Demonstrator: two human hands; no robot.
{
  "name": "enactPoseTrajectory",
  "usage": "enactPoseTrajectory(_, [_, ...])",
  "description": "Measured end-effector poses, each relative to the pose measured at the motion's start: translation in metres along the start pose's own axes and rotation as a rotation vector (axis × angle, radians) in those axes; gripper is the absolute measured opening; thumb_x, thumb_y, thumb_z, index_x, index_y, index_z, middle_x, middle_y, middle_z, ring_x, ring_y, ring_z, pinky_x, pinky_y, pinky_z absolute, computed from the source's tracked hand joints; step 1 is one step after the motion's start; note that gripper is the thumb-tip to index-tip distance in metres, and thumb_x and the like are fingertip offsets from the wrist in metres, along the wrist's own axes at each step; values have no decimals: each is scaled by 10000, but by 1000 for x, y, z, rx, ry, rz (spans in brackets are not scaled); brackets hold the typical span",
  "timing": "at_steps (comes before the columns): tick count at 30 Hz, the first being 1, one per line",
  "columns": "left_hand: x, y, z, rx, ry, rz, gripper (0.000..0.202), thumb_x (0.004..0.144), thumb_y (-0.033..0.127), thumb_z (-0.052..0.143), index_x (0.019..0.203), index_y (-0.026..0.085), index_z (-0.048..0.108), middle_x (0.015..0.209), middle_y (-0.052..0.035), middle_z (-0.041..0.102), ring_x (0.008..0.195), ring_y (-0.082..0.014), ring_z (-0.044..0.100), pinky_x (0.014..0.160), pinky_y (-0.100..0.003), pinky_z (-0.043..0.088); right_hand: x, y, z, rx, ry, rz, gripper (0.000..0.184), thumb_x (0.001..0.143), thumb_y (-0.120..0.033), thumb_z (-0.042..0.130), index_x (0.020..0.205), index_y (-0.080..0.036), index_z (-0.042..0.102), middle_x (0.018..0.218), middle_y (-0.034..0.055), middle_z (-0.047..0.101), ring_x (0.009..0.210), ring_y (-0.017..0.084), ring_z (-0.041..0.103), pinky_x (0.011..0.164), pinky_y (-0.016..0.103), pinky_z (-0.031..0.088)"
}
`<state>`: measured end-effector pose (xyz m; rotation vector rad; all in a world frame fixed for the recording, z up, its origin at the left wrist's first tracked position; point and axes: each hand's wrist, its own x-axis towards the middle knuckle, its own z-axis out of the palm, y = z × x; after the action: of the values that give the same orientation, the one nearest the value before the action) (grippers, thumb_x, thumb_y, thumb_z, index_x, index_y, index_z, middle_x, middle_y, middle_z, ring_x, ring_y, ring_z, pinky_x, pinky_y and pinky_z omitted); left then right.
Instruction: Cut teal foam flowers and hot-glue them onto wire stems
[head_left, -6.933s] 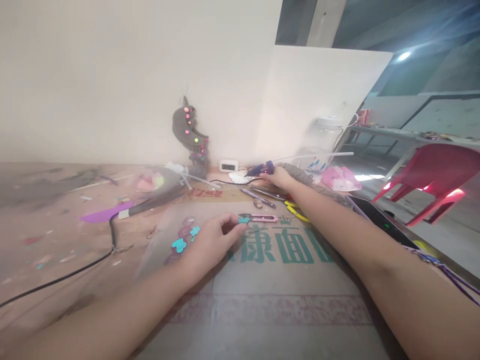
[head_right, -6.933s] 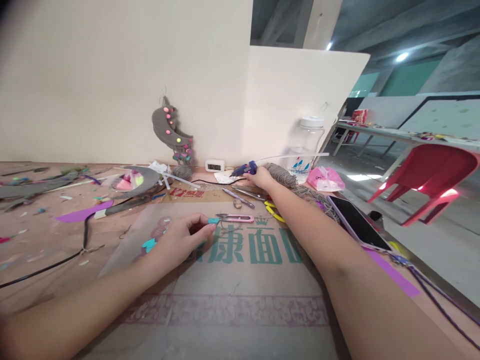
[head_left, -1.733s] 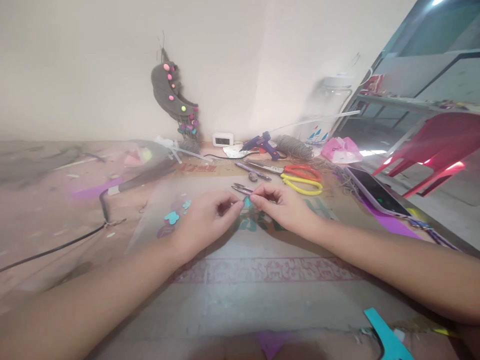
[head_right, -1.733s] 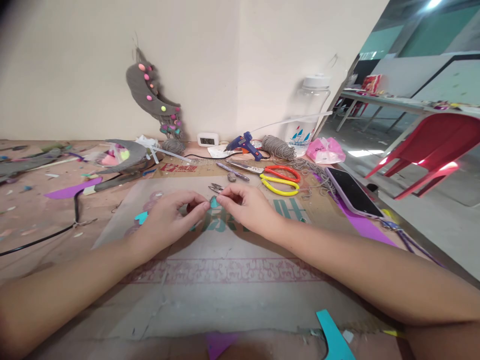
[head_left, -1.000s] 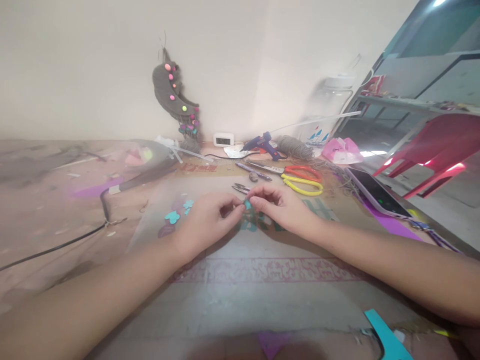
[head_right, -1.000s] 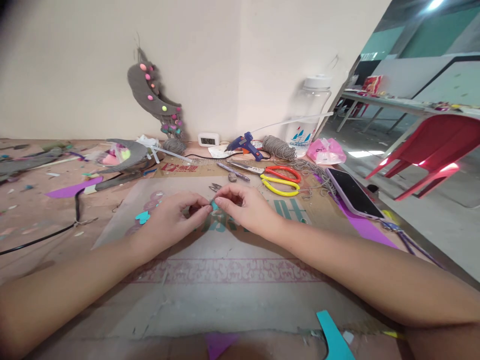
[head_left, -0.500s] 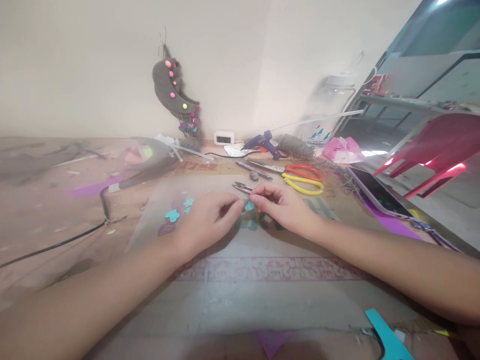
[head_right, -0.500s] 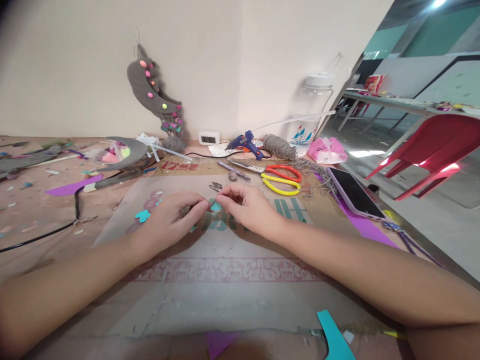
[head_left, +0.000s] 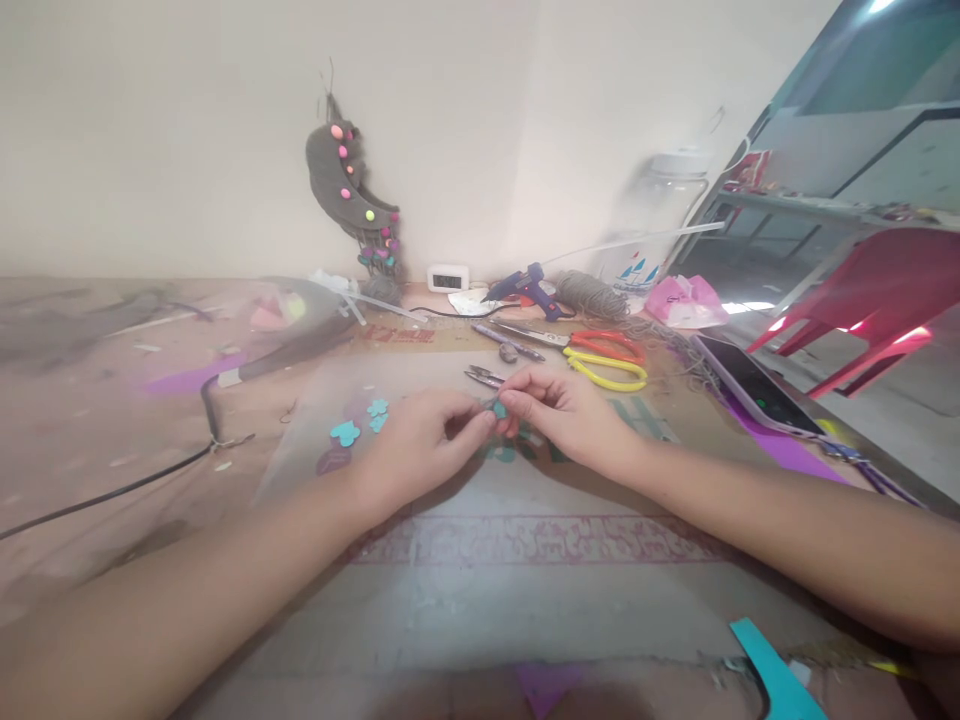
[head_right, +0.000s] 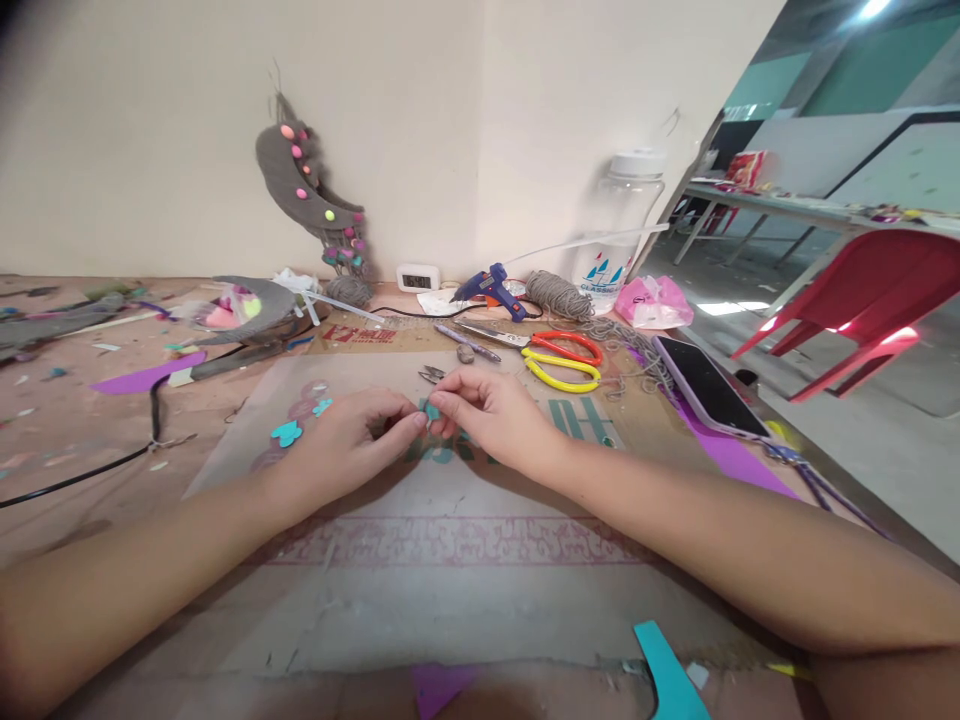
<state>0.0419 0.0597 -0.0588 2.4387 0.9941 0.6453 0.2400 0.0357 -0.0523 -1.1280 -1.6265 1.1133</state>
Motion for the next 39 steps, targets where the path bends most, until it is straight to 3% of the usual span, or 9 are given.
enactPoseTrajectory(10, [1, 3, -2, -64, 15, 28, 331, 962, 309, 450, 690, 189, 595, 631, 35, 559, 643, -138, 527, 619, -264, 357, 1, 3, 1, 64, -44, 3, 227, 884, -393, 667, 877, -174, 605, 684, 1, 704, 639, 130, 685, 661, 269, 569])
enactPoseTrajectory(15, [2, 2, -2, -40, 12, 31, 330, 957, 287, 448, 681, 182, 594, 646, 22, 576, 655, -142, 533, 625, -267, 360, 0, 0, 0, 0, -26, -6, 234, 907, -361, 620, 1036, -167, 598, 718, 2, 691, 653, 128, 664, 597, 239, 534])
enactPoseTrajectory(24, [2, 0, 1, 24, 34, 57, 345, 954, 316, 456, 658, 187, 574, 626, 19, 557, 624, -141, 513, 601, -271, 349, 0, 2, 2, -49, -57, -2, 153, 866, -300, 626, 924, -159, 606, 717, -17, 632, 599, 95, 567, 536, 212, 470])
enactPoseTrajectory(32, [2, -2, 2, 54, 39, 59, 347, 950, 304, 453, 638, 189, 550, 615, 16, 544, 622, -145, 505, 606, -281, 339, 1, 2, 2, -59, -51, 2, 148, 821, -307, 660, 867, -187, 588, 741, 5, 663, 671, 128, 615, 638, 252, 497])
enactPoseTrajectory(39, [1, -4, 4, 64, 28, 72, 356, 962, 324, 450, 647, 188, 544, 628, 14, 548, 626, -144, 502, 610, -285, 335, 2, 2, 3, -75, -58, -11, 140, 865, -317, 628, 854, -182, 594, 703, -9, 626, 636, 116, 585, 579, 229, 468])
